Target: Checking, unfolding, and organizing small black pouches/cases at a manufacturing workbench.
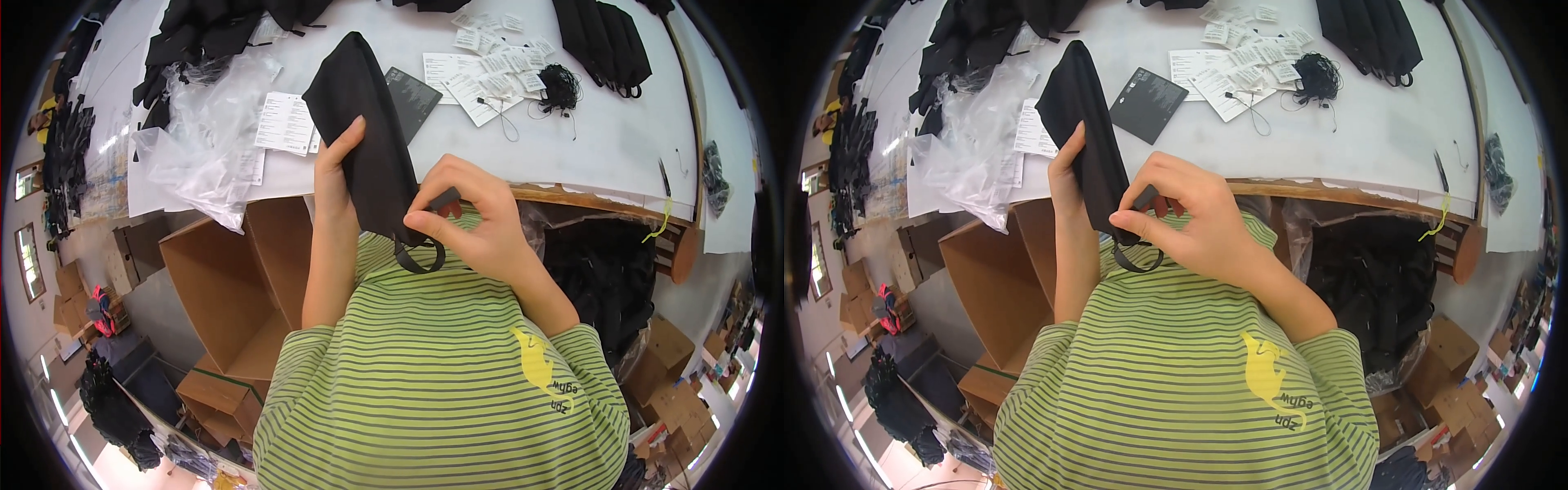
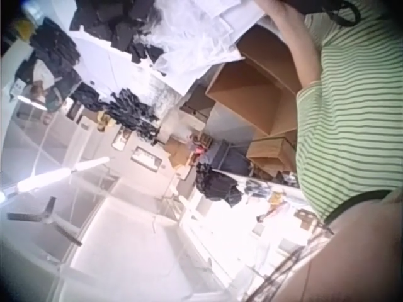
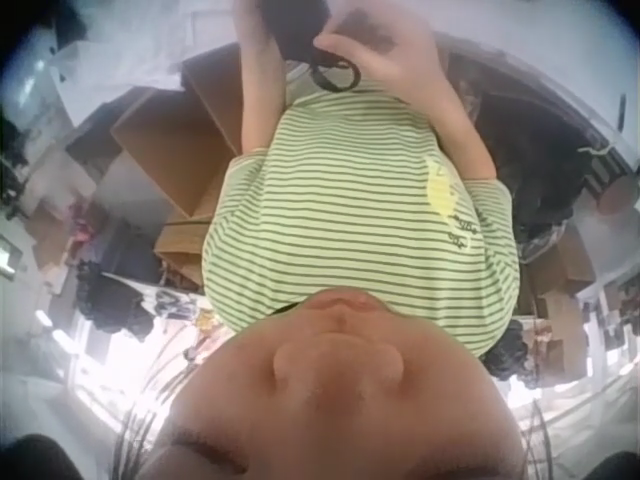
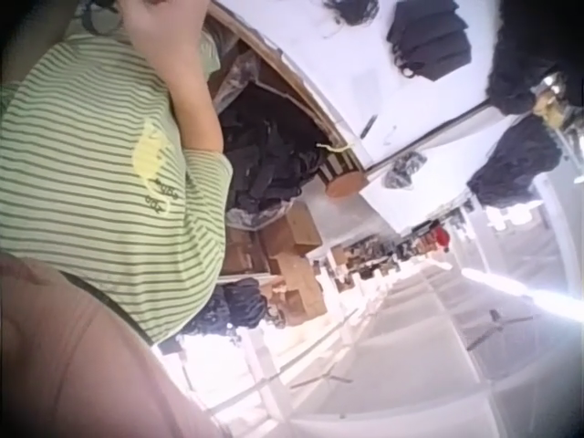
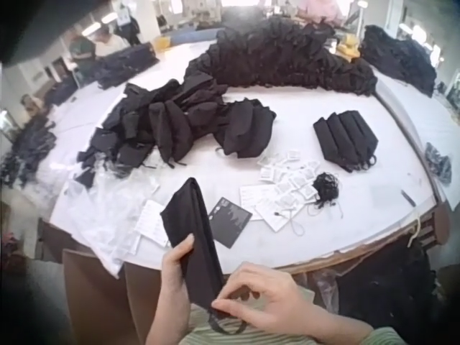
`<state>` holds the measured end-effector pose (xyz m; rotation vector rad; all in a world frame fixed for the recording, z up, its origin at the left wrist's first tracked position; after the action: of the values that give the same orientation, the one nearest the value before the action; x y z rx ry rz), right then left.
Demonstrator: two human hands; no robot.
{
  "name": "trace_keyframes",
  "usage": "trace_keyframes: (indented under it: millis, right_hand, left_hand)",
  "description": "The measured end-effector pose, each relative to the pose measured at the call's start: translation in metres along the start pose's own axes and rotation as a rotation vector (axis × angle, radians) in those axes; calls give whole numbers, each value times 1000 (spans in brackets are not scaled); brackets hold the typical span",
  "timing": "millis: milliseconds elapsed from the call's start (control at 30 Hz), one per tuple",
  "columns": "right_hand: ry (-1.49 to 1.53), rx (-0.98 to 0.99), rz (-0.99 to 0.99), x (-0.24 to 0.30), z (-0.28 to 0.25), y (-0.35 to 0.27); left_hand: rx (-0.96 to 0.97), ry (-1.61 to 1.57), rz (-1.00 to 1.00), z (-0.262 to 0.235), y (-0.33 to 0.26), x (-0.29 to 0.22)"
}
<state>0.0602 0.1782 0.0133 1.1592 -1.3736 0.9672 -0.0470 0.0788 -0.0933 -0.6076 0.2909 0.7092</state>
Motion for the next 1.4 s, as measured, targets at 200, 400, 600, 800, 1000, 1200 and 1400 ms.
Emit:
trace_keyframes:
  millis: [200,400,600,800,1000,1200,1400]
  right_hand:
    - [-224,-213,-236,13,-21,13]
    - [-255,-548,-284,2,-66,18]
    - [-410,-304,-186,13,-19,-3]
    - [-283,-353,-138,5,-21,-5]
    - [384,-448,-43,-23,-48,-12]
    - [-34,-427,-112,-4,-43,-8]
    - [-426,-434,-252,14,-26,-4]
  left_hand:
    - [-42,181,104,2,-7,-4]
    - [-27,281,80,15,-15,0]
    - [-51,277,320,14,-16,-17]
    - [-60,285,400,15,-21,-19]
    - [-90,215,392,6,-18,-26]
    - [-89,167,406,8,-22,-22]
    - [-83,161,414,12,-26,-23]
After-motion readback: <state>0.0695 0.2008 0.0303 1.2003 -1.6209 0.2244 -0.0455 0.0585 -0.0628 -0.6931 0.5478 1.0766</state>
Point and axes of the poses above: each hand's wrist, its own y-axis towards the middle knuckle, its own z-axis out of the palm, x = y × z, the point moved 8 cm from there along y, towards the middle knuckle, and after that the axes turned 1 degree about z, right-handed, at the moved point
